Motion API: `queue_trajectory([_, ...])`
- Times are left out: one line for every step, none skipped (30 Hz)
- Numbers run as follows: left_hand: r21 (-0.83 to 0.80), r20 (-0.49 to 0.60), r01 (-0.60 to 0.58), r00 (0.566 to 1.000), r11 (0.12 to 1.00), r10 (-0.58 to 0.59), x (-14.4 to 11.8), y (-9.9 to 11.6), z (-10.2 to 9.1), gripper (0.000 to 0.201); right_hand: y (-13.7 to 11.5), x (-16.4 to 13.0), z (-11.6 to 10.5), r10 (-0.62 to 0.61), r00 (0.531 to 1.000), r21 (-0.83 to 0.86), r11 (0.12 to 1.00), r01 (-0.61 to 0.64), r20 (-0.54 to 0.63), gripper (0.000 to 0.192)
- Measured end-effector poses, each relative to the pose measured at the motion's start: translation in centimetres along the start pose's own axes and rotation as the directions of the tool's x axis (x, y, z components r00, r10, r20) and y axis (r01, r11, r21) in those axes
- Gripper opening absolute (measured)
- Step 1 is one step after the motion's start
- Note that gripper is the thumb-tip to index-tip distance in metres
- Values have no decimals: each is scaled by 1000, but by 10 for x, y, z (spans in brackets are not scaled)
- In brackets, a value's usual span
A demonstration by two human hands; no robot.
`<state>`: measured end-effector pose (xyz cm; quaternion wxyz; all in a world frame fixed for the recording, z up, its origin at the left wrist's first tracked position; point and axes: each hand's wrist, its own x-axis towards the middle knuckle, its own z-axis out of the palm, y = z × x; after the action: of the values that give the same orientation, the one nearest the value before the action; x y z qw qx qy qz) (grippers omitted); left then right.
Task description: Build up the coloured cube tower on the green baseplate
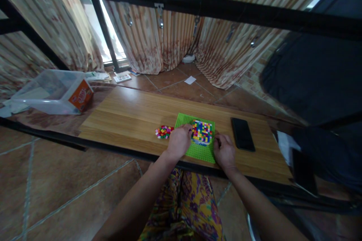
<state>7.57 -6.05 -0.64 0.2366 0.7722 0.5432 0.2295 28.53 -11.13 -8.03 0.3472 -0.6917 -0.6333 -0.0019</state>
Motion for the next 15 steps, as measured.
queue_trajectory([-5, 1, 2, 1000, 1000, -2, 0, 0, 0, 23, 0, 0, 0, -1, 1000, 1, 1000, 1, -2, 20])
queue_trajectory([-11, 2, 1, 1000, 1000, -1, 0, 0, 1, 22, 0, 0, 0, -3, 1000, 1, 1000, 3, -3, 20])
queue_trajectory([-17, -1, -1, 1000, 1000, 1, 0, -1, 1, 22, 0, 0, 0, -4, 1000, 0, 1000, 4, -3, 21])
queue_trajectory([-23, -5, -3, 1000, 1000, 3, 0, -1, 1, 23, 0, 0, 0, -4, 1000, -2, 1000, 4, -1, 21])
queue_trajectory([-30, -10, -3, 1000, 1000, 3, -1, -2, 1, 23, 0, 0, 0, -4, 1000, -4, 1000, 4, 0, 22])
queue_trajectory([-36, -14, 0, 1000, 999, 0, -2, -3, 2, 23, 0, 0, 0, -4, 1000, -6, 1000, 4, 1, 22])
queue_trajectory([-42, -16, 8, 1000, 999, -8, -3, -4, 2, 23, 0, 0, -1, -6, 1000, -7, 1000, 6, 4, 22])
queue_trajectory([-48, -17, 18, 1000, 999, -19, -3, -5, 2, 23, 0, 0, -1, -8, 1000, -7, 1000, 8, 6, 22])
queue_trajectory([-57, -17, 30, 999, 998, -31, -4, -6, 3, 24, 0, 0, -1, -9, 1000, -4, 1000, 9, 9, 22])
queue_trajectory([-67, -17, 39, 999, 997, -40, -4, -7, 3, 24, 0, 0, -1, -9, 1000, -2, 1000, 9, 11, 21])
queue_trajectory([-80, -20, 45, 999, 996, -47, -4, -9, 4, 23, 0, 0, -1, -8, 1000, 0, 1000, 8, 11, 21])
queue_trajectory([-93, -26, 46, 998, 995, -49, -4, -10, 5, 23, 0, 0, -1, -6, 1000, 0, 1000, 6, 9, 21])
queue_trajectory([-106, -35, 43, 998, 993, -47, -5, -11, 5, 23, 0, 0, -1, -5, 1000, 0, 1000, 5, 7, 21])
queue_trajectory([-116, -46, 35, 998, 993, -41, -6, -13, 6, 22, -1, 1, -1, -3, 1000, 0, 1000, 3, 3, 21])
queue_trajectory([-123, -61, 25, 998, 992, -33, -7, -14, 7, 22, -1, 1, -1, -1, 1000, 1, 1000, 1, -1, 20])
